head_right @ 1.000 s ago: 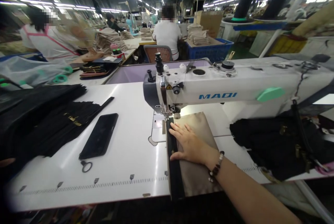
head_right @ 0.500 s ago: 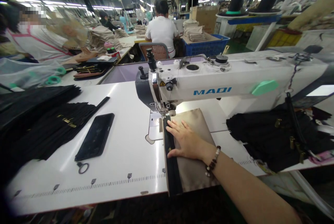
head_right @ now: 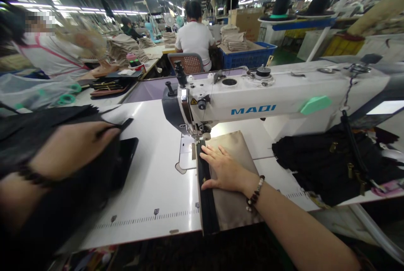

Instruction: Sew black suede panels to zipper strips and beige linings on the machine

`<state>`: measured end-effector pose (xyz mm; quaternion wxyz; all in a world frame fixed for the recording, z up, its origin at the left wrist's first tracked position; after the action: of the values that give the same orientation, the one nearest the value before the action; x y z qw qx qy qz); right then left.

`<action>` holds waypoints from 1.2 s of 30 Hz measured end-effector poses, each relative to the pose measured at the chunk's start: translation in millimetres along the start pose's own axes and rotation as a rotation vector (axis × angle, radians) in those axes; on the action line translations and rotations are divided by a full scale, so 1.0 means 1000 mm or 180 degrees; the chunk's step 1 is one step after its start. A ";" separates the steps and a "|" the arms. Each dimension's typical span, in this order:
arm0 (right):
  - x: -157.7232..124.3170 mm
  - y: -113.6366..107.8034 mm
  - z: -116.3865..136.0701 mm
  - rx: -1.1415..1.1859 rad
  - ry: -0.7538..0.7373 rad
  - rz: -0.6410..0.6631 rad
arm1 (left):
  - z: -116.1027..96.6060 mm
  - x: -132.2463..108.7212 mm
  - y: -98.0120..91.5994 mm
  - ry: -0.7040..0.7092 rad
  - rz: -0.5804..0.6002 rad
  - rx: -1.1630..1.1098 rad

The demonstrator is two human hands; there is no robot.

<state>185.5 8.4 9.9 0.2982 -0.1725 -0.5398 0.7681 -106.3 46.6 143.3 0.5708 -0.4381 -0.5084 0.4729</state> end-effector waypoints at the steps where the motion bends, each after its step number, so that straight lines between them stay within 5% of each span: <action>1: 0.000 0.000 0.000 0.0002 -0.0003 0.0001 | -0.019 -0.002 0.014 0.0182 0.0216 -0.0034; 4: 0.001 -0.001 0.001 0.0012 0.0007 -0.0001 | -0.077 -0.013 0.055 0.0637 0.0703 -0.0372; 7: 0.001 -0.001 0.002 0.0026 0.0028 0.0041 | -0.106 -0.028 0.078 0.0751 0.0851 -0.0659; 15: 0.000 0.001 0.000 0.0059 0.0047 0.0031 | -0.096 -0.061 0.079 0.0475 0.1090 -0.1910; 23: 0.000 0.002 0.001 0.0031 0.0082 0.0075 | -0.121 -0.067 0.086 0.0598 0.0912 -0.2656; 26: 0.000 0.002 0.001 0.0054 0.0037 0.0049 | -0.117 -0.049 0.082 0.0684 0.1574 -0.3038; 30: 0.000 0.001 0.000 0.0071 0.0009 -0.0011 | -0.107 -0.028 0.082 0.0199 0.2726 -0.4091; 36: 0.000 -0.001 0.002 0.0097 -0.0038 -0.0017 | -0.117 -0.012 0.090 0.0257 0.3029 -0.4472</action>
<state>184.5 6.9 11.8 0.2995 -0.1619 -0.5303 0.7764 0.9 47.8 41.5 -0.0758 -0.8746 -0.4249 0.2211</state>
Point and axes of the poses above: each hand's wrist, its own x-axis towards the middle knuckle, its own y-axis out of the palm, z = x × y, the point moved 2 cm from there along x, towards the middle knuckle, and after that the axes turned 11 degrees about -y, right-handed, at the moved point
